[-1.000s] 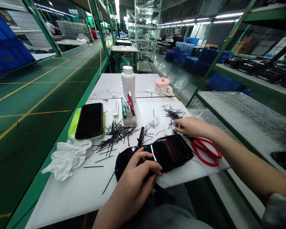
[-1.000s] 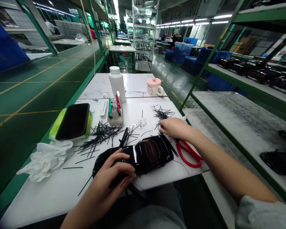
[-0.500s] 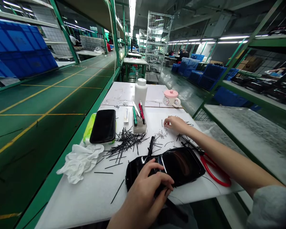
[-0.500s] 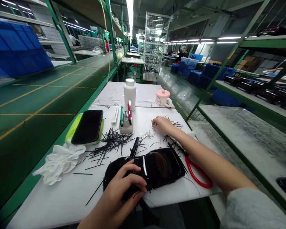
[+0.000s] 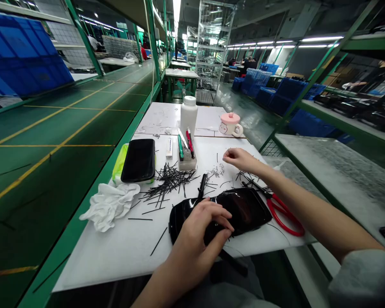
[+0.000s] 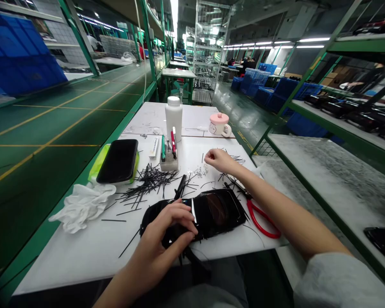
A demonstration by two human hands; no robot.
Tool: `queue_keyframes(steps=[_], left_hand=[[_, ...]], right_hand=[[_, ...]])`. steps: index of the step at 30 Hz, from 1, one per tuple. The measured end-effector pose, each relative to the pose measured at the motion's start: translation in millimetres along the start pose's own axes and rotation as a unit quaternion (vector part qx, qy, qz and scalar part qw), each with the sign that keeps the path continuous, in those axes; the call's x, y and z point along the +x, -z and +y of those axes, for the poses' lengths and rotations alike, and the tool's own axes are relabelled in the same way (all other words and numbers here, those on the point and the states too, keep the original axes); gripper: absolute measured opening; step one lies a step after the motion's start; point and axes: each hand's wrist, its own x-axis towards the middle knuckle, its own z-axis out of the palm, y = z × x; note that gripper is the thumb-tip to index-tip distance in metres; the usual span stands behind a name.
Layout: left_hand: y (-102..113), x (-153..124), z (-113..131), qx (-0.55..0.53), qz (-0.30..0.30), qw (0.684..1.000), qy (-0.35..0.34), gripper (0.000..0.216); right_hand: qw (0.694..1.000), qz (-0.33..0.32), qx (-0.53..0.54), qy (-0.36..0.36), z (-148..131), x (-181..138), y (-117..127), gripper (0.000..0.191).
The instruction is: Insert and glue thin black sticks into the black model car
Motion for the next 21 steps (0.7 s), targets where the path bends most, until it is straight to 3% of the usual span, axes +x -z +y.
queue_keyframes(steps=[4, 8, 12, 21], left_hand=[[-10, 2, 2, -0.150, 0.041, 0.985, 0.077, 0.015], [-20, 5, 7, -0.286, 0.053, 0.947, 0.132, 0.012], [-25, 10, 12, -0.296, 0.048, 0.945, 0.134, 0.012], [-31, 12, 21, -0.271, 0.040, 0.952, 0.134, 0.030]], right_hand=[[0.984, -0.092, 0.149, 0.041, -22, -68, 16, 0.033], [0.913, -0.232, 0.330, 0.055, -40, -125, 24, 0.029], [0.909, -0.241, 0.332, 0.066, -47, -148, 27, 0.020], [0.912, -0.248, 0.320, 0.066, -43, -154, 25, 0.020]])
